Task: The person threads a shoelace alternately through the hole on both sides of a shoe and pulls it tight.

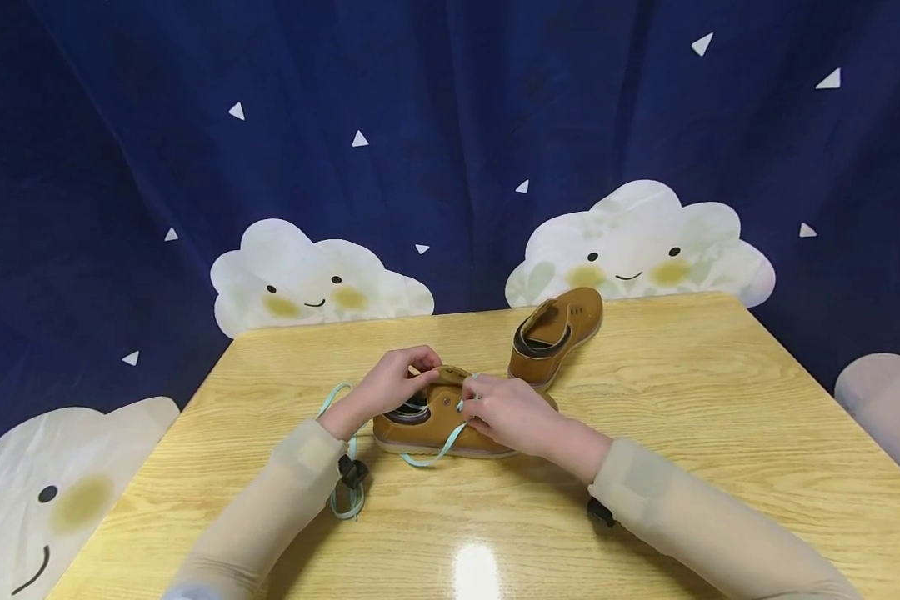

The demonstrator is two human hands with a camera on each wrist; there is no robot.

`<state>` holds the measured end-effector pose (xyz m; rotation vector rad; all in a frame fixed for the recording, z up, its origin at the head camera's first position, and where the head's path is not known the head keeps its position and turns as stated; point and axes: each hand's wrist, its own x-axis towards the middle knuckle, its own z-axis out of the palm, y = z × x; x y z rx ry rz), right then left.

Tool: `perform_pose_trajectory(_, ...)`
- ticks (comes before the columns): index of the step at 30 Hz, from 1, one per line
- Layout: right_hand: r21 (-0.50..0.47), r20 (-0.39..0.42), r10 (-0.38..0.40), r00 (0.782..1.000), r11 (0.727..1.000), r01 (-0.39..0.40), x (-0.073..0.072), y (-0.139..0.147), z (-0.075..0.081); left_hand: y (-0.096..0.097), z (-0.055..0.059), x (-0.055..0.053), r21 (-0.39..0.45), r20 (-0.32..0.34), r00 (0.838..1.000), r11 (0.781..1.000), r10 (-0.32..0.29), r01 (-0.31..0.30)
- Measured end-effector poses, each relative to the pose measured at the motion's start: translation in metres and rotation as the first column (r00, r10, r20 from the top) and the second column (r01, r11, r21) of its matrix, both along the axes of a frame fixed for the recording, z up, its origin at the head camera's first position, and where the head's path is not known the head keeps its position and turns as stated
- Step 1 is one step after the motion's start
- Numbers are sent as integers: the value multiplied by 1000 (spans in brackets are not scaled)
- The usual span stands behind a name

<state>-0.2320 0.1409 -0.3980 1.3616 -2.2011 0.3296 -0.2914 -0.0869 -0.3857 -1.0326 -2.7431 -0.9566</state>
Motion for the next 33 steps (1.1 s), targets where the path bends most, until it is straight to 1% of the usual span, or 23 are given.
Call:
perform_pose_trajectory(3,31,27,14,1000,999,-14,0,-1,0,0,0,1,-1,5,1000,1000,-1,1)
perform_pose_trajectory(6,46,90,14,996,999,-18,1,-1,2,-1,0,2,-4,7,1000,1000,-5,5)
perform_pose_trajectory(8,39,133,15,991,999,-20,2,0,3,-1,0,3,-3,6,1000,1000,-7,7)
perform_pose_trajectory(11,26,207,26,978,999,-32,3,-1,6,-2,0,3,-6,-2,1000,1000,-2,2)
perform_pose_trajectory(13,33,278,29,960,999,-39,4,-1,7,-1,1,3,-7,-5,1000,1000,1,-1)
perform_pose_trajectory(14,35,330,28,944,998,-42,4,-1,7,-1,1,3,-7,-6,1000,1000,2,-2)
perform_pose_trajectory(15,34,390,29,920,998,-46,4,-1,8,-1,0,3,-6,-7,1000,1000,3,-3)
perform_pose_trajectory(16,28,456,29,890,998,-47,4,0,8,-1,0,3,-3,-6,1000,1000,2,-2)
perform_pose_trajectory(17,13,519,36,854,999,-51,4,1,9,-1,0,3,-1,-7,1000,1000,2,-2)
perform_pose_trajectory(19,-34,626,59,778,998,-48,3,3,9,0,0,3,2,-8,1000,1000,2,-2)
perform_pose_trajectory(20,-65,666,79,741,997,-48,2,5,10,0,0,3,5,-9,1000,1000,1,-1)
perform_pose_trajectory(21,-98,695,102,712,994,-47,1,6,11,0,0,3,3,-9,1000,1000,3,-3)
perform_pose_trajectory(22,-127,714,120,689,991,-41,0,8,12,0,0,3,3,-9,1000,1000,3,-3)
perform_pose_trajectory(24,-177,733,147,664,984,-23,-2,11,13,0,1,3,1,-8,1000,1000,2,-2)
perform_pose_trajectory(26,-217,743,159,650,976,10,-4,13,14,0,1,3,0,-8,1000,1000,1,-1)
perform_pose_trajectory(29,-279,763,183,620,958,60,-6,15,16,0,1,3,2,-7,1000,1000,0,0)
perform_pose_trajectory(33,-368,794,257,551,924,100,-7,16,22,1,1,2,5,-6,1000,1000,3,-3)
